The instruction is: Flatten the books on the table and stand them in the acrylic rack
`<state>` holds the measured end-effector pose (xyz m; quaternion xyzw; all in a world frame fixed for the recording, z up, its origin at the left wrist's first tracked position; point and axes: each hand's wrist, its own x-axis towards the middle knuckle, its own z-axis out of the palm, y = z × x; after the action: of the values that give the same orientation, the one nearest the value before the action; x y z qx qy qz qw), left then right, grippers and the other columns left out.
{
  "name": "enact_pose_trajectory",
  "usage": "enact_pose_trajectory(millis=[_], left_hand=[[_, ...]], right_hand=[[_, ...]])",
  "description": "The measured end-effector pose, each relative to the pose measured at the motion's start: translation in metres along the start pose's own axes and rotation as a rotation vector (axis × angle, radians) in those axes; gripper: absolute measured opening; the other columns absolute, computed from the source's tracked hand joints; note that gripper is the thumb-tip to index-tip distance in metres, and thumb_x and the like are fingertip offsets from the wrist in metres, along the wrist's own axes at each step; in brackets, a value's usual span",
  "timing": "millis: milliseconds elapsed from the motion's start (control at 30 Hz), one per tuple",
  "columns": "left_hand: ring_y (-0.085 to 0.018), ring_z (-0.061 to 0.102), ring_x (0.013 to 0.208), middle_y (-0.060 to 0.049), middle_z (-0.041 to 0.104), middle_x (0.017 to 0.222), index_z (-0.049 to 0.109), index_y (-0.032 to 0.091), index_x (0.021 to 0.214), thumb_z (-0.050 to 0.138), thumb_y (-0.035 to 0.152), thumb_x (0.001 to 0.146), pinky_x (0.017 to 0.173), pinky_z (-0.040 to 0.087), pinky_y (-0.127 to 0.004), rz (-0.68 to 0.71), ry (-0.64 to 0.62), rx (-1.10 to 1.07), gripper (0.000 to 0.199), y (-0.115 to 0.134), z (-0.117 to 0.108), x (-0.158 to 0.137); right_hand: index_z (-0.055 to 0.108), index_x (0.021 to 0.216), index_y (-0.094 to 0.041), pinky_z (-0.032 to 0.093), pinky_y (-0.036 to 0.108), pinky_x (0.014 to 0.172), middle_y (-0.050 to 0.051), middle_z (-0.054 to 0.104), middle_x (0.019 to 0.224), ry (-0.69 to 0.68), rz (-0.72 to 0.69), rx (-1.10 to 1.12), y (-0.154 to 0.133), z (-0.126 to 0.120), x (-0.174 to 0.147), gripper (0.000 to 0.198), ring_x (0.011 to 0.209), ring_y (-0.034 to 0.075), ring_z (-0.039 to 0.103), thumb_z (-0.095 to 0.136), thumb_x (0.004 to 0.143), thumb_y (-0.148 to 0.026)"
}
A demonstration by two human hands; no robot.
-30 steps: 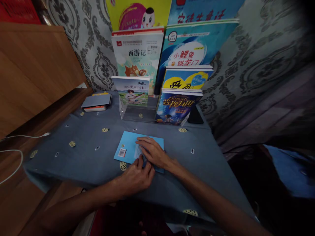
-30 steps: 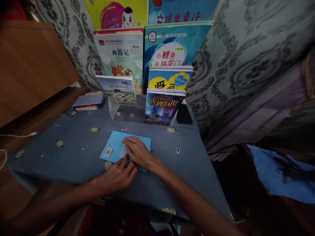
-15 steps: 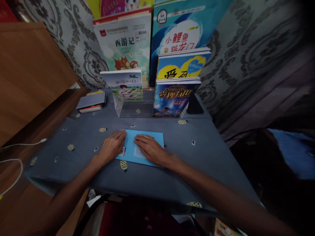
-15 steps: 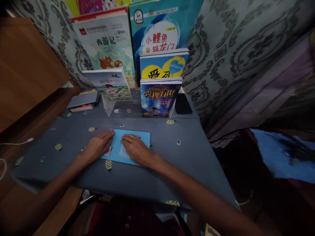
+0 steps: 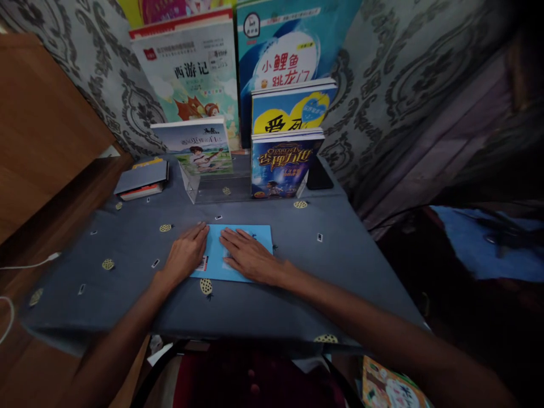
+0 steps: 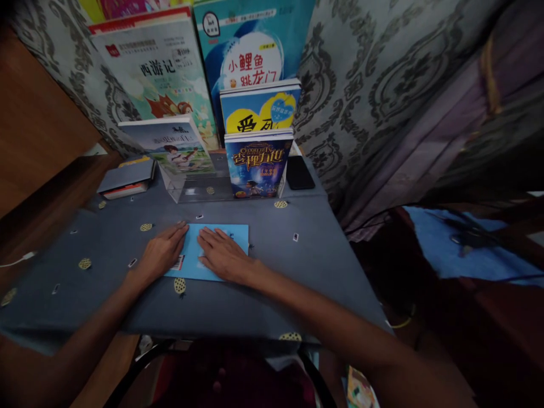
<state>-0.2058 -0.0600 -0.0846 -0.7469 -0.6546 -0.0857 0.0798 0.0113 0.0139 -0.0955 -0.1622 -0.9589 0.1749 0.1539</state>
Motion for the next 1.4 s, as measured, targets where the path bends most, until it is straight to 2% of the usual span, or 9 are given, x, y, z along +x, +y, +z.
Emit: enact_pose_trajectory(millis=[367, 667, 833, 1033, 1133, 1267, 1400], left_hand=[[-0.027, 0.058, 0.129, -0.014, 0.060, 0.141, 0.057, 0.015, 0.134, 0.036, 0.022, 0.102, 0.108, 0.049, -0.044, -0.023, -0.018, 0.008, 0.039, 0.001, 0.000, 0.000], [-0.027, 0.056, 0.131, -0.015, 0.061, 0.139, 0.059, 0.013, 0.133, 0.035, 0.026, 0.102, 0.113, 0.042, -0.049, 0.072, -0.007, -0.008, 0.040, 0.001, -0.002, 0.004], [-0.025, 0.054, 0.133, -0.013, 0.059, 0.142, 0.058, 0.015, 0.134, 0.035, 0.028, 0.104, 0.113, 0.040, -0.048, 0.171, -0.010, -0.066, 0.040, 0.021, -0.001, 0.018], [-0.024, 0.053, 0.135, -0.013, 0.060, 0.142, 0.056, 0.015, 0.136, 0.034, 0.028, 0.105, 0.114, 0.038, -0.048, 0.304, -0.042, -0.146, 0.040, 0.053, 0.003, 0.047], [-0.024, 0.052, 0.136, -0.014, 0.059, 0.143, 0.055, 0.015, 0.137, 0.034, 0.028, 0.106, 0.113, 0.038, -0.048, 0.344, -0.050, -0.179, 0.040, 0.065, 0.007, 0.057], [-0.025, 0.047, 0.140, -0.014, 0.056, 0.145, 0.053, 0.015, 0.139, 0.035, 0.028, 0.106, 0.114, 0.038, -0.049, 0.372, -0.055, -0.217, 0.040, 0.075, 0.012, 0.063], [-0.030, 0.040, 0.144, -0.016, 0.050, 0.149, 0.055, 0.018, 0.139, 0.038, 0.028, 0.105, 0.113, 0.039, -0.053, 0.410, -0.036, -0.253, 0.039, 0.080, 0.014, 0.064]], right_hand=[[0.045, 0.148, -0.013, 0.030, 0.058, 0.121, 0.017, 0.042, 0.157, 0.119, 0.169, 0.016, 0.037, -0.021, -0.056, 0.053, 0.148, 0.032, 0.034, 0.043, 0.102, -0.039], [0.047, 0.148, -0.019, 0.031, 0.057, 0.121, 0.012, 0.046, 0.155, 0.174, 0.209, 0.101, 0.049, -0.023, -0.064, 0.049, 0.146, 0.028, 0.038, 0.040, 0.103, -0.038], [0.040, 0.152, -0.023, 0.029, 0.055, 0.122, 0.008, 0.048, 0.154, 0.166, 0.241, 0.187, 0.051, -0.025, -0.065, 0.050, 0.145, 0.025, 0.040, 0.031, 0.105, -0.038], [0.027, 0.157, -0.024, 0.032, 0.055, 0.120, 0.009, 0.047, 0.155, 0.177, 0.252, 0.269, 0.053, -0.029, -0.064, 0.053, 0.144, 0.024, 0.042, 0.025, 0.106, -0.041], [0.027, 0.157, -0.022, 0.034, 0.053, 0.119, 0.011, 0.048, 0.154, 0.191, 0.260, 0.338, 0.053, -0.033, -0.063, 0.055, 0.143, 0.023, 0.043, 0.026, 0.106, -0.044], [0.026, 0.157, -0.020, 0.033, 0.049, 0.120, 0.012, 0.040, 0.159, 0.210, 0.283, 0.477, 0.051, -0.038, -0.062, 0.058, 0.144, 0.022, 0.041, 0.027, 0.105, -0.048], [0.027, 0.156, -0.019, 0.032, 0.050, 0.120, 0.014, 0.046, 0.154, 0.227, 0.311, 0.596, 0.051, -0.042, -0.060, 0.061, 0.143, 0.024, 0.043, 0.030, 0.104, -0.051]])
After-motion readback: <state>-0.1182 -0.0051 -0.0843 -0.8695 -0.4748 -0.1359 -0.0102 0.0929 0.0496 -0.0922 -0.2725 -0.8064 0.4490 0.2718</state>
